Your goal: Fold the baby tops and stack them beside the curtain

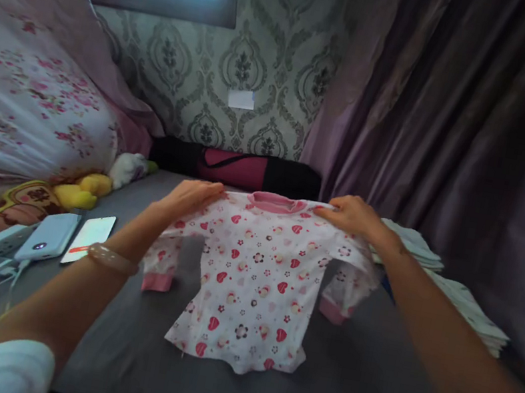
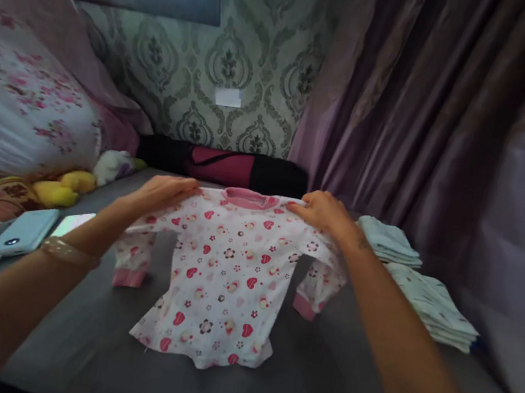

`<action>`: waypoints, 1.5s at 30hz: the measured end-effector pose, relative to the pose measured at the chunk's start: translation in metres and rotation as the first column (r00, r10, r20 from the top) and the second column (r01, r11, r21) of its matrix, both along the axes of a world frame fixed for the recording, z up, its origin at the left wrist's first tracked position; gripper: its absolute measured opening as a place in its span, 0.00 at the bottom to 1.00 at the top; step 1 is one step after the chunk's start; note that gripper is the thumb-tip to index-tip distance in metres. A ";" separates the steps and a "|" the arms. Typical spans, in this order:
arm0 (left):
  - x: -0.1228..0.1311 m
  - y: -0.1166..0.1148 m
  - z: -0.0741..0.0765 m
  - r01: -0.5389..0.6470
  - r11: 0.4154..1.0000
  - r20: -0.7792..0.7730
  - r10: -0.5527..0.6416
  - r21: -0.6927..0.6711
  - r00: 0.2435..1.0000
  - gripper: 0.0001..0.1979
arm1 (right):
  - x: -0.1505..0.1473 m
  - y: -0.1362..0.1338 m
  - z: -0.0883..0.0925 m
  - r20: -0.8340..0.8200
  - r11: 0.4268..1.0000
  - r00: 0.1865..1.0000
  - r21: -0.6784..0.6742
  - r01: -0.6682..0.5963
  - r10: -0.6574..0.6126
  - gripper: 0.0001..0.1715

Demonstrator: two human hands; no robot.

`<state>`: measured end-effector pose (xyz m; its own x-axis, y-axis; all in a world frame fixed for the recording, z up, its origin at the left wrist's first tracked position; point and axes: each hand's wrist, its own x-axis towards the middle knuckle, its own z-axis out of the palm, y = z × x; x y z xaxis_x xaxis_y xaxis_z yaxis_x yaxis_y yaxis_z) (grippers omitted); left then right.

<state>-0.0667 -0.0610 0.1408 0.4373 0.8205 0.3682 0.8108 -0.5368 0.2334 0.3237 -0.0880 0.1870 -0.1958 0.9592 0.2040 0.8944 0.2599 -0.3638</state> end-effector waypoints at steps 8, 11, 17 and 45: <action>0.022 0.051 -0.103 -0.145 0.981 -0.243 0.110 -0.128 0.964 0.18 | -0.011 0.044 -0.118 0.294 0.983 0.941 -0.028 0.182 -0.166 0.29; 0.028 0.062 -0.117 -0.180 0.977 -0.329 0.133 -0.117 0.935 0.20 | -0.011 0.054 -0.139 0.314 0.980 0.933 -0.038 0.195 -0.174 0.30; 0.033 0.081 -0.129 -0.248 0.960 -0.403 0.176 -0.134 0.898 0.22 | -0.011 0.076 -0.159 0.341 0.972 0.927 -0.115 0.204 -0.154 0.33; 0.078 0.172 -0.146 -0.087 0.950 -0.143 0.045 -0.300 0.989 0.18 | -0.038 0.170 -0.198 0.132 0.996 0.990 -0.079 -0.039 0.049 0.19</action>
